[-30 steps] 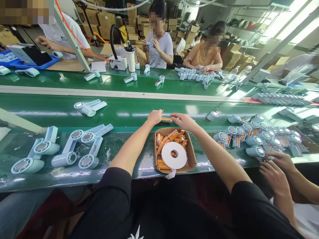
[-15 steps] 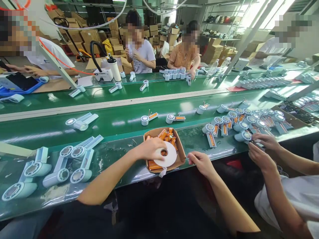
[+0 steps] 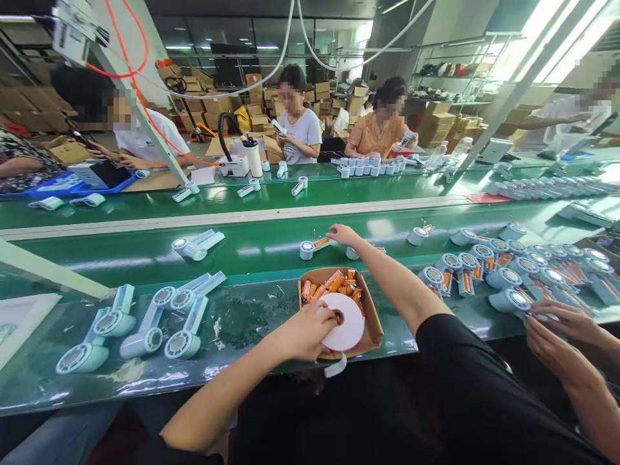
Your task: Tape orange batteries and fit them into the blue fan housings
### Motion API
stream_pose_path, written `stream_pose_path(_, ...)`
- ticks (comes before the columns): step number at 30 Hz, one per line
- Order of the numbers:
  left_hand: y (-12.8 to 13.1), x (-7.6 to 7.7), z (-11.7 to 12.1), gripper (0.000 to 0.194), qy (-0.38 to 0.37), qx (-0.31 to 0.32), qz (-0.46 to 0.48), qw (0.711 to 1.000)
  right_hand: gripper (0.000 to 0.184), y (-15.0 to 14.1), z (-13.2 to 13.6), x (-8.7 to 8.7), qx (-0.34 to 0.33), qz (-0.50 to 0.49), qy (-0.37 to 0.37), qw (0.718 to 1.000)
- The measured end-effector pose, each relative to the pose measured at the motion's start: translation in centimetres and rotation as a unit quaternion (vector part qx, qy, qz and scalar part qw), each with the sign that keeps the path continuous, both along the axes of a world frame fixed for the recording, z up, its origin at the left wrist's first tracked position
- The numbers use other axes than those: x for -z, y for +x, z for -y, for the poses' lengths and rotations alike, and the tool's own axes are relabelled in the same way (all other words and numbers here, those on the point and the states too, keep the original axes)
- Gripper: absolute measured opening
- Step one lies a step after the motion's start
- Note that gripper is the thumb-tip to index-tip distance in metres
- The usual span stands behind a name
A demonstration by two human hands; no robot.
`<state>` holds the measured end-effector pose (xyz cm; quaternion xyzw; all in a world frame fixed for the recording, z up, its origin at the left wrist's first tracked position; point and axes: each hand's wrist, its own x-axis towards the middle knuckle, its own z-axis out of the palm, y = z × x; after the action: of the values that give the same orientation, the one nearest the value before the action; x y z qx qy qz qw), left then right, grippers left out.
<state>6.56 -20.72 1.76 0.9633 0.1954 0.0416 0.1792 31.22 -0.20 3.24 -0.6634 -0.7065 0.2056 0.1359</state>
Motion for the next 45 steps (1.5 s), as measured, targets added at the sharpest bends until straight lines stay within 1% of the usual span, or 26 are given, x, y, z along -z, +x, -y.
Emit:
stream_pose_path(2,-2.5,0.0,1.4,0.06,0.006,-0.032,0.042,0.999,0.029,0.1,-2.1,0.3,-0.021,0.036,-0.06,0.997)
stream_pose_path(4,-6.0,1.1,3.3,0.064,0.01,-0.103,0.082,0.991,0.029,0.6,-3.5,0.8,-0.04,0.064,-0.119,0.99)
stream_pose_path(7,-10.9,4.5,6.1,0.068,0.021,-0.242,0.127,0.962,0.027,1.1,-4.8,1.5,-0.041,0.094,-0.185,0.977)
stream_pose_path(9,-12.5,6.5,7.4,0.067,0.038,-0.312,0.161,0.936,0.025,1.2,-5.3,1.7,-0.026,0.106,-0.211,0.971)
stream_pose_path(10,-12.7,7.2,7.7,0.064,0.051,-0.334,0.18,0.924,0.025,1.1,-5.5,1.6,-0.016,0.111,-0.217,0.97)
stream_pose_path(12,-12.0,7.7,7.8,0.06,0.077,-0.353,0.217,0.907,0.024,0.8,-5.4,1.1,0.007,0.116,-0.212,0.97)
stream_pose_path(14,-10.5,7.1,7.3,0.057,0.101,-0.349,0.247,0.898,0.025,0.5,-4.7,0.1,0.03,0.116,-0.179,0.977)
stream_pose_path(16,-9.1,6.0,6.6,0.056,0.123,-0.337,0.267,0.894,0.031,0.1,-3.3,-1.3,0.046,0.105,-0.12,0.986)
stream_pose_path(19,-8.1,4.4,6.1,0.051,0.167,-0.335,0.273,0.886,0.045,-1.4,1.3,-3.1,0.042,0.07,-0.023,0.996)
stream_pose_path(20,-8.1,4.1,6.1,0.047,0.187,-0.339,0.273,0.881,0.044,-2.1,3.7,-3.2,0.026,0.049,0.0,0.998)
stream_pose_path(22,-8.2,3.9,6.2,0.042,0.228,-0.347,0.275,0.867,0.039,-3.9,9.8,-2.7,-0.038,-0.014,0.011,0.999)
stream_pose_path(23,-8.3,3.8,6.4,0.042,0.246,-0.349,0.277,0.861,0.04,-4.9,13.3,-1.9,-0.12,-0.1,0.001,0.988)
stream_pose_path(24,-8.5,3.9,6.5,0.042,0.259,-0.351,0.277,0.856,0.045,-5.8,16.9,-1.1,-0.199,-0.177,-0.033,0.963)
stream_pose_path(25,-8.6,3.9,6.7,0.043,0.266,-0.354,0.277,0.853,0.052,-6.8,20.4,-0.1,-0.257,-0.235,-0.086,0.934)
stream_pose_path(27,-8.8,4.0,6.8,0.044,0.266,-0.36,0.278,0.85,0.056,-8.4,26.2,1.8,-0.331,-0.303,-0.173,0.877)
stream_pose_path(28,-8.9,4.0,6.8,0.045,0.262,-0.364,0.282,0.848,0.057,-8.9,28.2,2.5,-0.365,-0.315,-0.192,0.855)
stream_pose_path(30,-9.1,4.1,6.9,0.048,0.245,-0.377,0.295,0.843,0.058,-9.3,30.3,3.3,-0.424,-0.29,-0.191,0.837)
stream_pose_path(32,-9.4,4.2,6.9,0.051,0.228,-0.395,0.305,0.836,0.049,-8.7,30.1,3.3,-0.441,-0.231,-0.177,0.849)
stream_pose_path(33,-9.5,4.2,6.9,0.052,0.224,-0.405,0.307,0.832,0.043,-8.1,29.4,3.1,-0.417,-0.208,-0.163,0.87)
stream_pose_path(36,-9.6,4.6,7.0,0.053,0.233,-0.421,0.297,0.825,0.032,-6.3,26.6,2.7,-0.261,-0.145,-0.055,0.953)
stream_pose_path(37,-9.5,4.8,7.1,0.052,0.238,-0.419,0.291,0.827,0.032,-5.9,25.8,2.8,-0.218,-0.109,-0.014,0.97)
stream_pose_path(38,-9.4,4.9,7.2,0.052,0.241,-0.414,0.284,0.83,0.033,-5.8,25.2,3.1,-0.194,-0.069,0.014,0.978)
stream_pose_path(39,-9.2,5.1,7.3,0.052,0.244,-0.408,0.277,0.835,0.034,-5.7,24.7,3.4,-0.193,-0.035,0.025,0.98)
stream_pose_path(41,-8.9,5.4,7.4,0.054,0.248,-0.397,0.261,0.844,0.033,-5.9,24.1,4.3,-0.225,-0.007,0.018,0.974)
stream_pose_path(43,-8.6,5.5,7.6,0.056,0.248,-0.388,0.245,0.853,0.028,-6.0,23.9,5.0,-0.236,-0.039,0.014,0.971)
stream_pose_path(45,-8.5,5.6,7.9,0.057,0.244,-0.382,0.23,0.861,0.022,-5.7,23.8,5.3,-0.193,-0.128,0.014,0.973)
